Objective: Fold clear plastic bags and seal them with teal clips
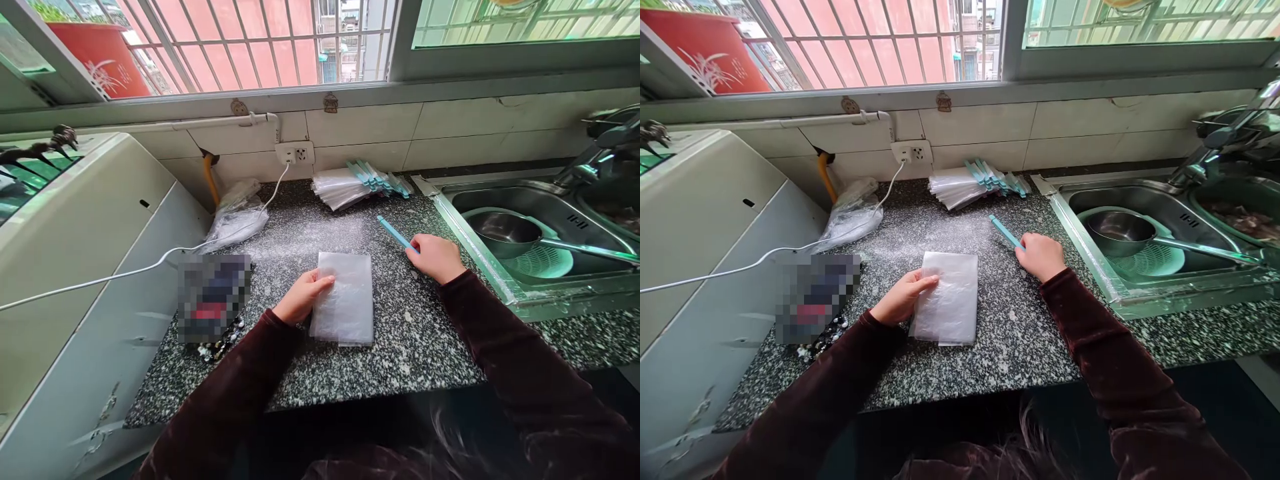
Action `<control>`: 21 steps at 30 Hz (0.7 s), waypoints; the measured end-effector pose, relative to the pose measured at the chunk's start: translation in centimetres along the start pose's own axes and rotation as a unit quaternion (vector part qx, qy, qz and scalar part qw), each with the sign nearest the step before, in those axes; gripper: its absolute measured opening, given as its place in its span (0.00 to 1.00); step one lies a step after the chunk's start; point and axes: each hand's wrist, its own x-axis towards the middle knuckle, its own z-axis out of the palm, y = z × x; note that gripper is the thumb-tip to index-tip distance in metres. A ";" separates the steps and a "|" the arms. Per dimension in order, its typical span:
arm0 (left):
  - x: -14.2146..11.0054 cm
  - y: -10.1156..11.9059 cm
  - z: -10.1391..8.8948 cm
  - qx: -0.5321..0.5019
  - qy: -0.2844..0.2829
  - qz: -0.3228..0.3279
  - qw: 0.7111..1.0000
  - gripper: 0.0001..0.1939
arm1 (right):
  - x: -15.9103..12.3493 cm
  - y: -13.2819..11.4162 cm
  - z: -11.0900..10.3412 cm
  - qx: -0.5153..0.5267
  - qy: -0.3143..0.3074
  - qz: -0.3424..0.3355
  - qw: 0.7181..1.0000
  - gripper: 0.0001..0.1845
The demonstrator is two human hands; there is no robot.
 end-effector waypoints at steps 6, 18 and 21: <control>0.0 0.1 0.1 -0.002 -0.013 0.001 1.000 0.17 | -1.8 -1.5 1.1 0.117 0.169 -0.194 0.959 0.11; -0.1 0.1 0.1 0.039 -0.042 0.008 0.998 0.12 | -4.1 -4.1 1.8 0.180 0.228 -0.384 0.877 0.10; -0.1 0.2 0.2 0.040 -0.039 0.025 0.998 0.13 | -4.1 -4.2 2.3 0.168 0.211 -0.389 0.881 0.09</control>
